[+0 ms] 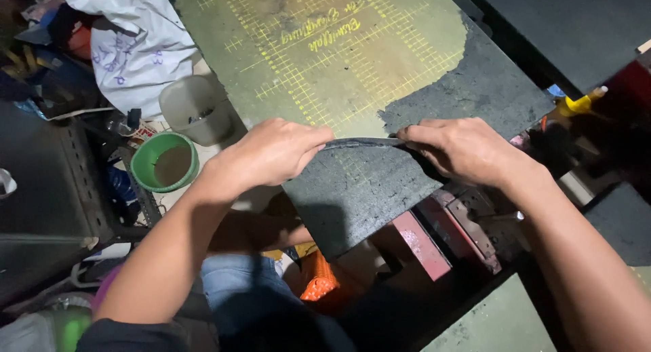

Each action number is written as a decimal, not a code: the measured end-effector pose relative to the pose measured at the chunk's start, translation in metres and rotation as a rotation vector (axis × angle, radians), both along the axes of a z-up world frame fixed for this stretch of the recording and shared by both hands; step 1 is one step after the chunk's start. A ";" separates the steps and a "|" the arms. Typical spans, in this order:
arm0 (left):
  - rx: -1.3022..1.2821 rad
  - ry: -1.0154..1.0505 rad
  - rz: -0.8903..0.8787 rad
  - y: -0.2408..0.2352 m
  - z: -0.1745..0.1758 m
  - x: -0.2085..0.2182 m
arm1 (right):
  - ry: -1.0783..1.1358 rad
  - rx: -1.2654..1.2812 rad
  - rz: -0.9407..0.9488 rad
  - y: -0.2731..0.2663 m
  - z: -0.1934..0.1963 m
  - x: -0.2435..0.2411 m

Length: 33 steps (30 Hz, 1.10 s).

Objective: Using a metal ruler to measure and mark the edges of a piece of material on a workbench for preparation.

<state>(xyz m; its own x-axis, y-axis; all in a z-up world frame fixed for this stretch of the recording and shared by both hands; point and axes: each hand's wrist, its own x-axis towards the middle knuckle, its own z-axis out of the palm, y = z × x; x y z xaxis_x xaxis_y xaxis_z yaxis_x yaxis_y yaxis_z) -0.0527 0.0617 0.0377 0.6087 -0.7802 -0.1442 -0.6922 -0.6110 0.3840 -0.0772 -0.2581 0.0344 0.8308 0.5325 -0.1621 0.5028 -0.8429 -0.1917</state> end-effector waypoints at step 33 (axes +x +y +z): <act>-0.090 -0.066 -0.005 -0.031 -0.021 0.060 | -0.227 0.036 -0.317 -0.057 -0.026 0.013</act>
<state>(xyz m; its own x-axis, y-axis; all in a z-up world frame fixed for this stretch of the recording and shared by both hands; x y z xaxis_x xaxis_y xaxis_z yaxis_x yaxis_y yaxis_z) 0.0074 0.0312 0.0170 0.6107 -0.7911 -0.0337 -0.7206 -0.5729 0.3906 -0.0640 -0.3154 0.0080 0.9677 0.2451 0.0589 0.2511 -0.9581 -0.1377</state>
